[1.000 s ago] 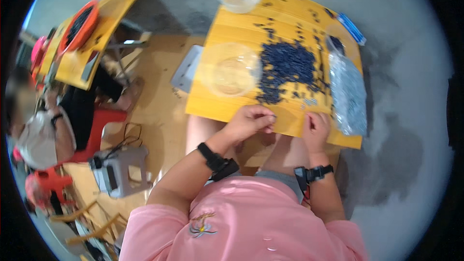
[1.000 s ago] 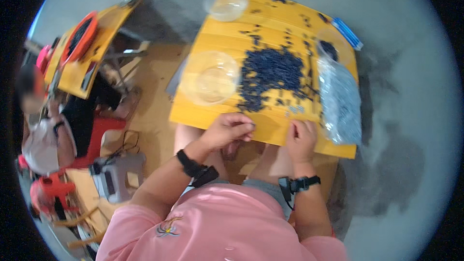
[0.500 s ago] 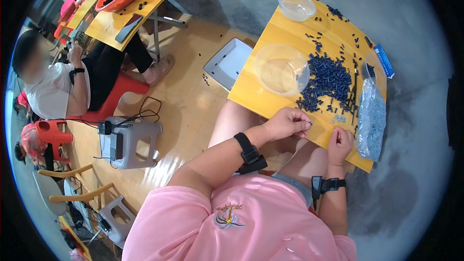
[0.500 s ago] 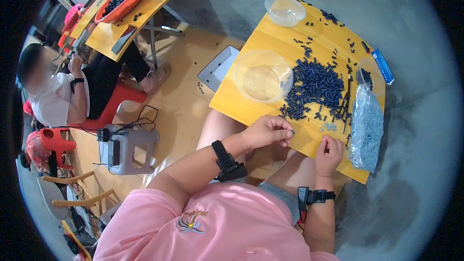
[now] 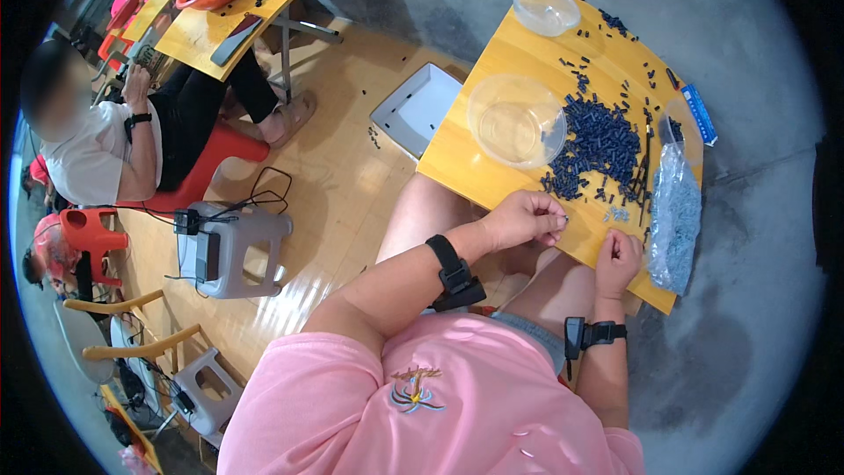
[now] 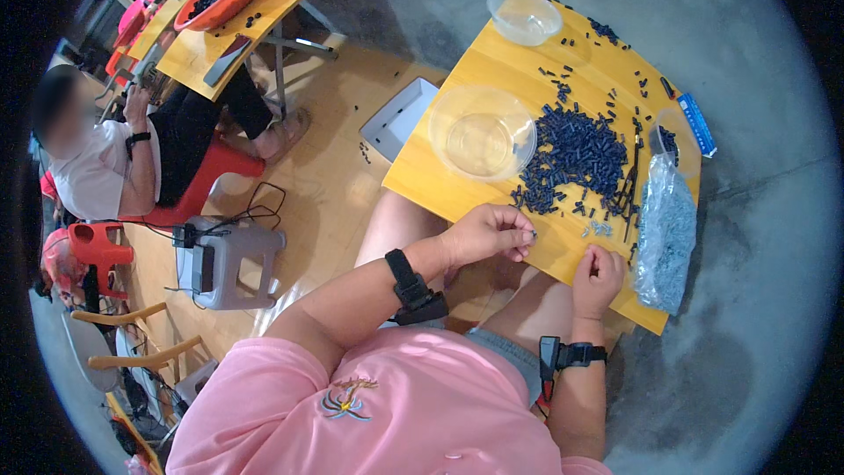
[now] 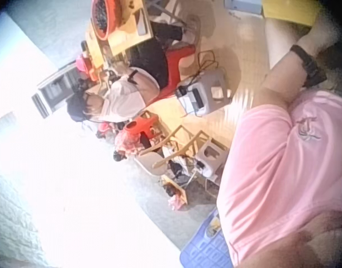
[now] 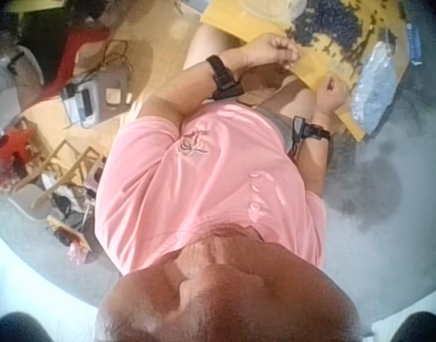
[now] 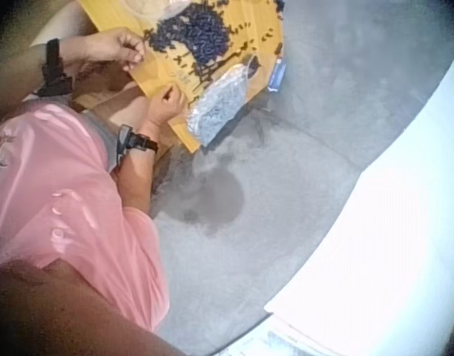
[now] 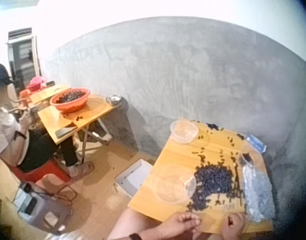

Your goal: Manually assembling small plastic and metal components at a workbench.

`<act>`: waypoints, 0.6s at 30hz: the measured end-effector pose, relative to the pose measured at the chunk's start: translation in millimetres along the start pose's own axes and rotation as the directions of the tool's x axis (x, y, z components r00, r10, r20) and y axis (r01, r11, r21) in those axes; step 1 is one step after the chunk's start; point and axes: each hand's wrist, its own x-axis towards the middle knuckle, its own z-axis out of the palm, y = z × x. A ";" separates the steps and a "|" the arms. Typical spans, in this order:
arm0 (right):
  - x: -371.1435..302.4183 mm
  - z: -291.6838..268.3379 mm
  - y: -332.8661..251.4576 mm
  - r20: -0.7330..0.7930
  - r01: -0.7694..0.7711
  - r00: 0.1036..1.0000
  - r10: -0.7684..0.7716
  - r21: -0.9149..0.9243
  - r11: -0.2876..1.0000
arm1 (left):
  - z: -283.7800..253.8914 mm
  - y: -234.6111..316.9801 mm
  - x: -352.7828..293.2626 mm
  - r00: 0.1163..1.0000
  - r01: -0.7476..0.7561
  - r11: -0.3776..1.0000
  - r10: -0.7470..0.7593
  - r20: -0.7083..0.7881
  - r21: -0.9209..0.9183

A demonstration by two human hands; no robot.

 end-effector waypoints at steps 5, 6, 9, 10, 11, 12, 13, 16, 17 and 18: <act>-2.4 0.7 0.0 -0.003 -0.008 1.000 0.008 0.006 1.000 | 0.1 -0.2 -0.5 1.000 -0.002 1.000 0.002 0.021 -0.004; -2.4 -2.9 1.6 -0.009 -0.014 1.000 0.014 0.007 1.000 | 3.6 0.2 2.4 0.999 -0.006 1.000 0.006 0.047 -0.003; 1.3 -5.3 7.3 -0.039 0.065 0.997 -0.066 -0.026 0.998 | 7.1 0.7 4.3 0.999 -0.001 0.998 0.002 0.032 -0.059; 0.7 -2.7 4.7 -0.057 0.024 0.998 -0.023 0.022 0.999 | 5.0 3.7 2.5 0.999 -0.012 1.000 0.011 0.034 0.021; 1.0 -6.6 1.6 -0.081 -0.007 0.997 0.008 0.019 1.000 | 3.4 1.0 4.6 0.997 -0.025 0.999 0.022 0.076 0.035; 2.2 -3.6 -1.1 -0.013 -0.062 0.998 0.063 0.055 0.997 | 2.6 7.0 -0.8 1.000 0.011 0.999 -0.012 0.025 0.046; 2.5 1.8 1.5 -0.034 -0.021 0.999 0.024 0.068 0.997 | 3.2 11.1 -4.9 0.999 0.032 0.999 -0.032 -0.009 0.032; 4.7 1.5 -2.7 -0.045 -0.025 0.999 0.029 0.081 0.996 | -0.5 10.9 -6.5 0.998 0.060 0.997 -0.060 -0.008 0.039; 4.4 -0.8 -1.8 -0.025 -0.040 0.999 0.042 0.098 0.994 | 0.4 11.0 -5.3 0.998 0.063 0.998 -0.063 -0.013 0.018; 3.6 -2.7 -1.6 -0.005 -0.054 0.999 0.055 0.120 0.991 | 1.1 11.5 -5.1 0.998 0.065 0.998 -0.065 -0.023 -0.002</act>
